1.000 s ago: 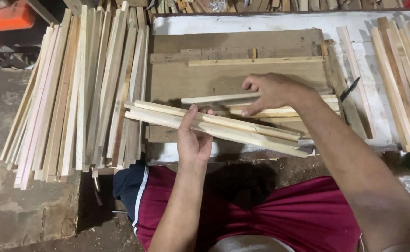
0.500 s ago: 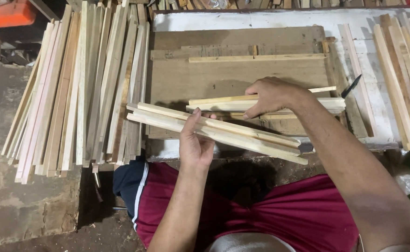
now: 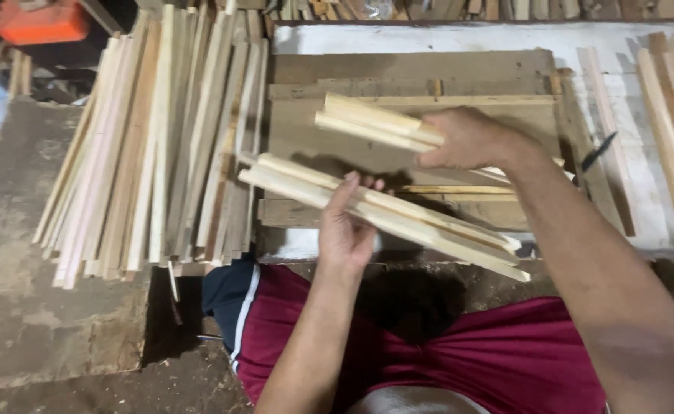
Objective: The person is picking up thin wooden slats and arranging them into a wooden jig for alignment and marking.
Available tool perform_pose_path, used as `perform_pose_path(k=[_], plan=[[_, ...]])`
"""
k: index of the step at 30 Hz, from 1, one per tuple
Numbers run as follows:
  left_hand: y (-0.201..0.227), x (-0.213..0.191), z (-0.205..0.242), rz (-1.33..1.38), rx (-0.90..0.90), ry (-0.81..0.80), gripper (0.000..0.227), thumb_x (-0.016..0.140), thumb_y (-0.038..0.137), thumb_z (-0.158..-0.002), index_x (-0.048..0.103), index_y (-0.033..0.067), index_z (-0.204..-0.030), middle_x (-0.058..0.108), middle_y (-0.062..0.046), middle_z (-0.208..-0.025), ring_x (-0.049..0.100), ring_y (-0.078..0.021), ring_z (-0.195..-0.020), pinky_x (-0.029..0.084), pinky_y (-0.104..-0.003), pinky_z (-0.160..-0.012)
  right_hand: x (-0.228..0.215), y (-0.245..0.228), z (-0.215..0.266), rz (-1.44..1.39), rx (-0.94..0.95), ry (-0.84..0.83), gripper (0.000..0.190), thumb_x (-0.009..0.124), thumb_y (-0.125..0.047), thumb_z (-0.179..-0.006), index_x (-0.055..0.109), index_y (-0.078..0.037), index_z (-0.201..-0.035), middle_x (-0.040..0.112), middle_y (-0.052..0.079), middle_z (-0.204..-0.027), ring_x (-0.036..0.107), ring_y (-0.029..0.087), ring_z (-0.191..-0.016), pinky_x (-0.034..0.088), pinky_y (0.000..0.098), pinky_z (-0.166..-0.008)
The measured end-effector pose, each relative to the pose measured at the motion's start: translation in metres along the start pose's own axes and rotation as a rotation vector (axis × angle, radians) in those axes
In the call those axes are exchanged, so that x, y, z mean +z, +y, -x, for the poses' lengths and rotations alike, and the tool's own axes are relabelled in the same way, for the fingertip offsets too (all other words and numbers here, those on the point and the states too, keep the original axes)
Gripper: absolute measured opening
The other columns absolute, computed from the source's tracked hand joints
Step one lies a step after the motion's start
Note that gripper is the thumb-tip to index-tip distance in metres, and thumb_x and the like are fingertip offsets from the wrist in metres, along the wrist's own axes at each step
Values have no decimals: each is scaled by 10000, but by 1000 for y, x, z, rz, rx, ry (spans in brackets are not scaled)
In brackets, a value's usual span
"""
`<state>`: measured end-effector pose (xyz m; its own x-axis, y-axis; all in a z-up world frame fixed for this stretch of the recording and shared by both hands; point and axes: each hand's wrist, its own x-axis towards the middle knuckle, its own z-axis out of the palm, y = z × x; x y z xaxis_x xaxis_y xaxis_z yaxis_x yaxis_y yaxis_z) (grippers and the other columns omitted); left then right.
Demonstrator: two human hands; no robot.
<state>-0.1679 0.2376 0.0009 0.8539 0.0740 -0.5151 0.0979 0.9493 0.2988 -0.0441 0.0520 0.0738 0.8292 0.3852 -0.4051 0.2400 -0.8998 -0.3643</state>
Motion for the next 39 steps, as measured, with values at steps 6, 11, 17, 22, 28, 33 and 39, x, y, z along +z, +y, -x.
perform_pose_path(k=[6, 11, 17, 22, 28, 33, 39], plan=[[-13, 14, -37, -74, 7, -227, 461, 819, 301, -890, 663, 219, -1316, 679, 23, -1220, 637, -168, -1178, 444, -413, -1133, -26, -91, 29, -116, 10, -19, 386, 637, -274, -974, 566, -161, -1336, 710, 122, -1167, 736, 245, -887, 668, 393, -716], [10, 62, -15, -400, 122, -83, 839, 837, 570, -769, 646, -54, -1297, 632, -188, -1152, 602, -103, -541, 393, -159, -238, 0, -100, 16, 5, -183, 0, 505, 334, -302, -987, 547, 75, -1247, 606, 385, -1265, 585, 503, -1233, 429, 626, -1034], [41, 73, -23, -371, 53, -117, 689, 825, 462, -766, 620, 148, -1345, 625, -64, -1352, 653, -206, -1166, 583, -243, -904, -20, -95, 39, -8, -145, -44, 567, 613, -350, -973, 431, -208, -1490, 572, 43, -743, 467, 136, -493, 442, 260, -435], [78, 100, -35, -265, 152, -112, 831, 768, 294, -721, 448, 92, -1461, 439, -243, -1480, 431, -433, -1313, 385, -635, -1024, -29, -68, 55, -128, -55, -122, 1314, 835, -350, -689, -73, -294, -1636, 448, 173, -1509, 690, 269, -862, 618, 355, -631], [82, 130, -45, -461, 229, -68, 906, 687, 451, -653, 533, 52, -1452, 437, -272, -1588, 403, -494, -1456, 333, -671, -1173, 7, -54, 33, -362, 60, -113, 914, 810, -28, -696, 361, -108, -1488, 596, 176, -1385, 693, 326, -1173, 671, 469, -902], [63, 94, -27, -1108, 156, -248, 1227, 409, 733, -707, -34, 46, -1622, 173, -304, -1648, 320, -468, -1484, 331, -562, -1206, 26, -29, 30, -764, 169, -44, 779, 703, 1, -717, 441, -78, -1447, 634, 156, -1335, 632, 292, -1270, 548, 456, -1075], [38, 33, -10, -2287, 346, -217, 550, 596, 601, -909, 711, 187, -1252, 727, -85, -1216, 680, -322, -1179, 544, -476, -1001, 42, 4, 28, -1112, -30, 76, 785, 883, -49, -576, 610, 8, -1310, 674, 118, -1159, 667, 304, -1064, 560, 409, -848]])
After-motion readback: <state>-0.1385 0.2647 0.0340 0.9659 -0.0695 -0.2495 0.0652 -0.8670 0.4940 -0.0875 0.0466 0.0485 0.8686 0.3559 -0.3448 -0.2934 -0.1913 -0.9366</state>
